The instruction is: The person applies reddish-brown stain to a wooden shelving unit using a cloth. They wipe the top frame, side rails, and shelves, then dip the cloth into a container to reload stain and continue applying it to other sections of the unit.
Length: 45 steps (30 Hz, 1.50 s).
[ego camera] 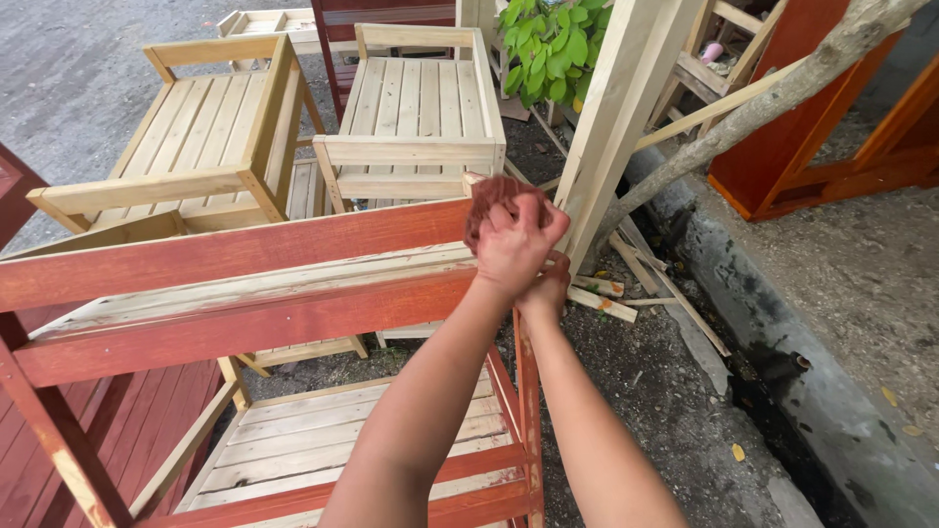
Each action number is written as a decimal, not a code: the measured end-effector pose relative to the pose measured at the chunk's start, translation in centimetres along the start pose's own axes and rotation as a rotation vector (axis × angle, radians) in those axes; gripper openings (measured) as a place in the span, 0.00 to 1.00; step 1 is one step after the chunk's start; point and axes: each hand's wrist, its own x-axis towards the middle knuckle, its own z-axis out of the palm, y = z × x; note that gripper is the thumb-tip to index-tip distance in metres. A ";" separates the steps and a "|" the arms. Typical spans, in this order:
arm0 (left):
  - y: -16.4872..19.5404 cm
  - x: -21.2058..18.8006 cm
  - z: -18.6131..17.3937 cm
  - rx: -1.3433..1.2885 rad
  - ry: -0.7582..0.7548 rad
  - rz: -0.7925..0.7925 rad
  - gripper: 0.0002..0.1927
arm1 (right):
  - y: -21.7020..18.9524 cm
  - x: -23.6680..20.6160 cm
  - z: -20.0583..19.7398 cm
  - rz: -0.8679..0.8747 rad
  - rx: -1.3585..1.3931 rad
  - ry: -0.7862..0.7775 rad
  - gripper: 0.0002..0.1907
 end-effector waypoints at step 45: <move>-36.3 -16.3 -14.0 0.010 0.348 -0.295 0.22 | -2.9 -3.8 1.7 -0.216 0.030 0.418 0.41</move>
